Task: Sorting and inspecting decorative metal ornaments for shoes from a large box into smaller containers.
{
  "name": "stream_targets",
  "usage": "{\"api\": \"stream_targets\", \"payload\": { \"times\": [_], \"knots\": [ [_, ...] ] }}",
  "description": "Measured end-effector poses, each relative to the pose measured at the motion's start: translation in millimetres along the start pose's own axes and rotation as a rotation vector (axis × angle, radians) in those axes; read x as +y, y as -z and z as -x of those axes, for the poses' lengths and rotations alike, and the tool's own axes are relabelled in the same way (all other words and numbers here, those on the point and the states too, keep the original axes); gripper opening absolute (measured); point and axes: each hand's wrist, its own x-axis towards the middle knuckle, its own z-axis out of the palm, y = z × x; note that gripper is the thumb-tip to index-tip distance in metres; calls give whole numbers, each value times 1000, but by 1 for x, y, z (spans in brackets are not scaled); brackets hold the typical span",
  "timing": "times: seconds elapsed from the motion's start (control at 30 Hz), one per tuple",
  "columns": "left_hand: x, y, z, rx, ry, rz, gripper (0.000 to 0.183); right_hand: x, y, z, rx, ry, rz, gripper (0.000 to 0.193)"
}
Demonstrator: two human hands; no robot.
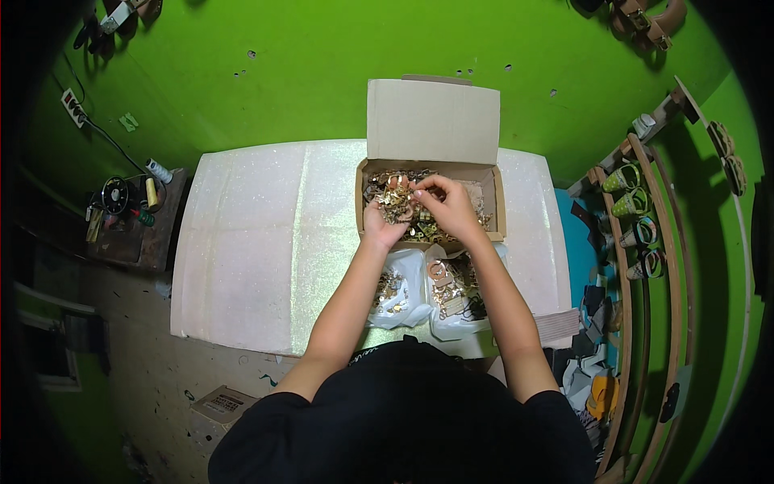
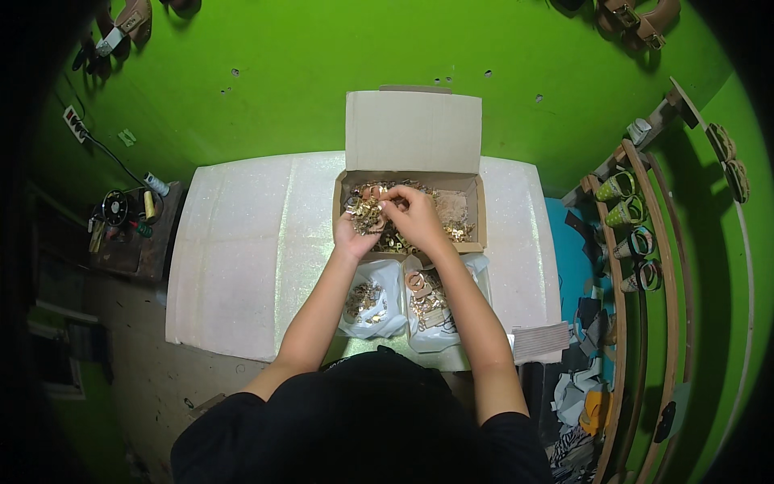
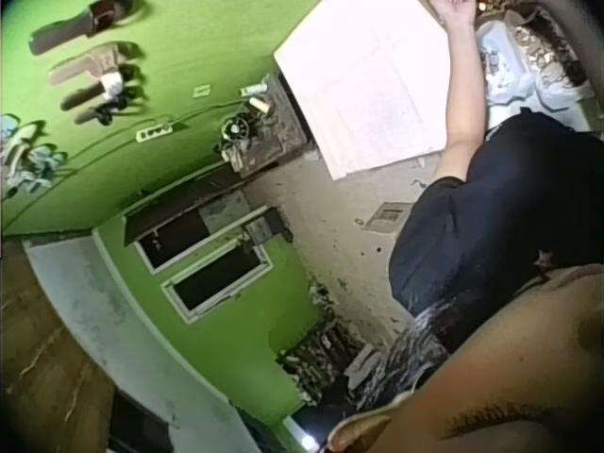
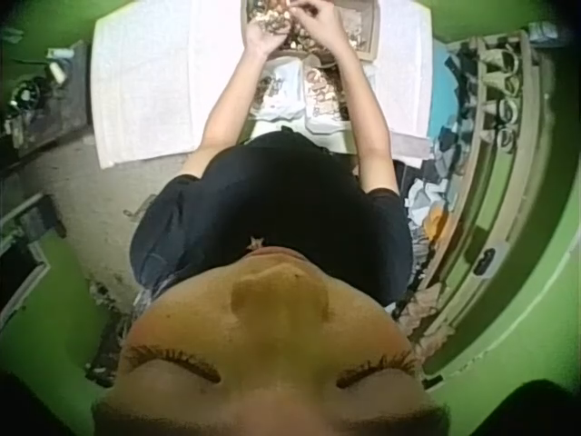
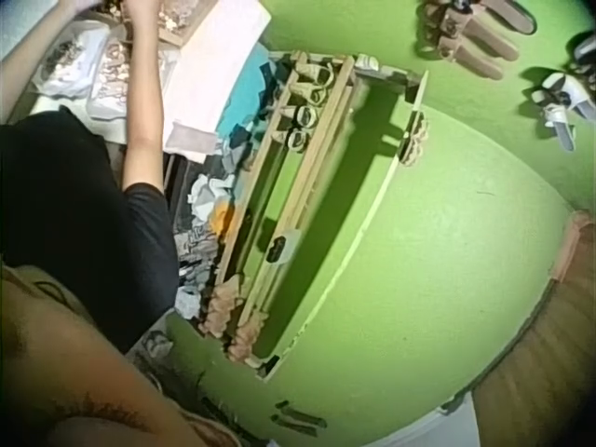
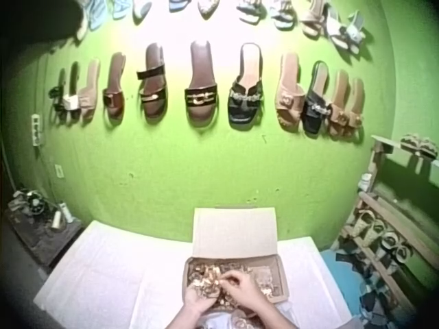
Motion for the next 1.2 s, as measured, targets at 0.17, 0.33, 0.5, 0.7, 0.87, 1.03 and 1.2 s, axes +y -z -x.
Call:
{"api": "stream_targets", "payload": {
  "times": [0.17,0.33,0.5,0.7,0.87,1.03,1.2],
  "knots": [
    [4,6,-5,-28,9,-5,32,-17,3,-13,-5,55,-77,13],
    [3,-4,0,49,18,152,31,-29,13,-14,26,50,-18,14],
    [8,7,0,-41,32,122,33,-24,26,-5,36,6,-118,14],
    [1,4,1,42,61,186,33,-11,56,33,54,-41,-222,10],
    [-7,2,3,34,75,120,36,12,90,84,-10,-152,-234,11],
    [-11,0,5,17,85,88,35,42,106,137,-1,-276,-357,15],
    [-17,-5,8,10,88,68,34,82,105,179,113,-456,-285,8]
  ]
}}
